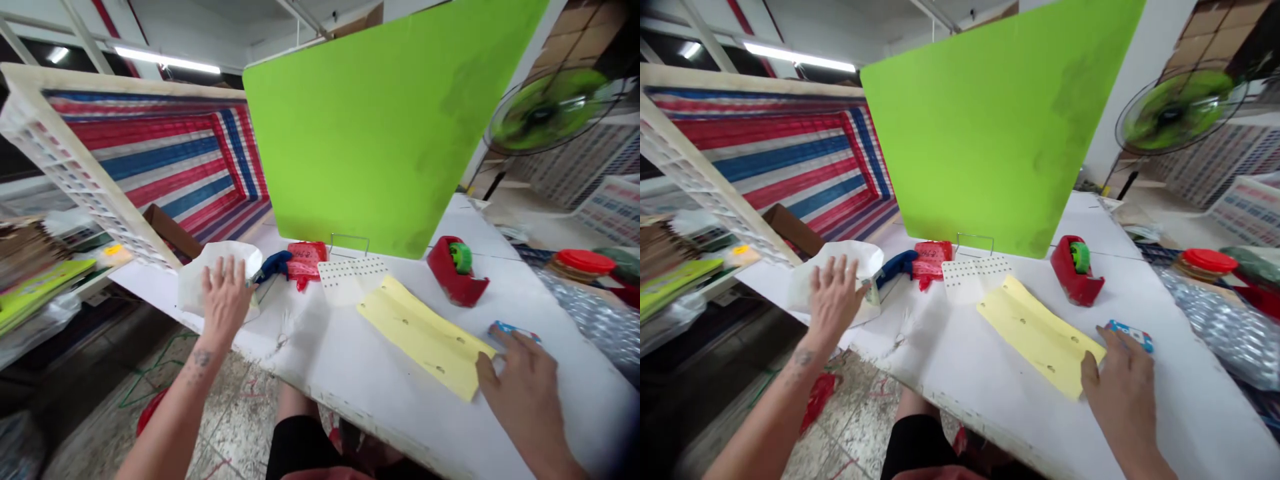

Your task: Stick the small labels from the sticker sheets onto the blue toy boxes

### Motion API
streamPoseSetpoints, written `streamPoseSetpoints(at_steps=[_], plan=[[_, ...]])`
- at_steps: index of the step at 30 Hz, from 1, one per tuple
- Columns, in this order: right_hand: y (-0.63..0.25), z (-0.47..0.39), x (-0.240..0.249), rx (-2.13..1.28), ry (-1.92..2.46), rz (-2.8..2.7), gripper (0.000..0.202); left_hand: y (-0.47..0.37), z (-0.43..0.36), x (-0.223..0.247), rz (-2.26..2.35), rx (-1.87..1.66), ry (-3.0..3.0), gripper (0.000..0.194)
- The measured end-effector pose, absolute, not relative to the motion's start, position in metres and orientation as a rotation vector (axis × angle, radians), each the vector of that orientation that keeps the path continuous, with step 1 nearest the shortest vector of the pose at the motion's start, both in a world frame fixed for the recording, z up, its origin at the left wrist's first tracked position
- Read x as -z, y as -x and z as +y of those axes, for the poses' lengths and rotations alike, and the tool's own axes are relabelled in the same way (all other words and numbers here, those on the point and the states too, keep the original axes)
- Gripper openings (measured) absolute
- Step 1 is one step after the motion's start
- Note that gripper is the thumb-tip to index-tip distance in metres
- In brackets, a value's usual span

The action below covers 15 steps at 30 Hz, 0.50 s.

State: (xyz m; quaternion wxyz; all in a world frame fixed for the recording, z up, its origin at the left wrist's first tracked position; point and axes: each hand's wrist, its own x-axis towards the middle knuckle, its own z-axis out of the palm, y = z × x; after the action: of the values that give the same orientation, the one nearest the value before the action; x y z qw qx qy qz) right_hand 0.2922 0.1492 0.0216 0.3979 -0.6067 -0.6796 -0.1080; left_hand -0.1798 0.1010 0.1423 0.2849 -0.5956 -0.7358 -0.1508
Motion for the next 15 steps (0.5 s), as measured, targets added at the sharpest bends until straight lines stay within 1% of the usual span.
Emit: streamPoseSetpoints(at_steps=[1, 2, 3, 4, 6, 8, 9, 12, 15], plan=[[-0.28, 0.148, -0.031, 0.29, 1.474, -1.784, 0.042, 0.191, 0.102, -0.153, -2.008, 0.298, 1.48, 0.062], [-0.267, 0.147, -0.04, 0.283, 1.391, -1.837, 0.038, 0.2, 0.101, -0.161, -2.077, 0.181, 1.415, 0.066], [-0.252, 0.148, -0.049, 0.239, 1.284, -1.912, 0.032, 0.207, 0.099, -0.165, -2.16, 0.052, 1.42, 0.063], [-0.236, 0.15, -0.058, 0.167, 1.159, -1.991, 0.027, 0.213, 0.096, -0.166, -2.231, -0.074, 1.48, 0.053], [-0.198, 0.155, -0.076, -0.029, 0.932, -2.12, 0.024, 0.217, 0.085, -0.158, -2.28, -0.249, 1.679, 0.026], [-0.15, 0.161, -0.097, -0.216, 0.727, -2.23, 0.03, 0.216, 0.073, -0.145, -2.275, -0.271, 1.754, 0.011], [-0.122, 0.163, -0.108, -0.305, 0.612, -2.288, 0.035, 0.215, 0.066, -0.139, -2.267, -0.269, 1.777, 0.01], [-0.033, 0.171, -0.134, -0.517, 0.256, -2.452, 0.05, 0.209, 0.049, -0.13, -2.219, -0.258, 1.866, 0.019], [0.052, 0.18, -0.14, -0.585, 0.002, -2.622, 0.057, 0.208, 0.039, -0.132, -2.182, -0.247, 1.952, 0.022]])
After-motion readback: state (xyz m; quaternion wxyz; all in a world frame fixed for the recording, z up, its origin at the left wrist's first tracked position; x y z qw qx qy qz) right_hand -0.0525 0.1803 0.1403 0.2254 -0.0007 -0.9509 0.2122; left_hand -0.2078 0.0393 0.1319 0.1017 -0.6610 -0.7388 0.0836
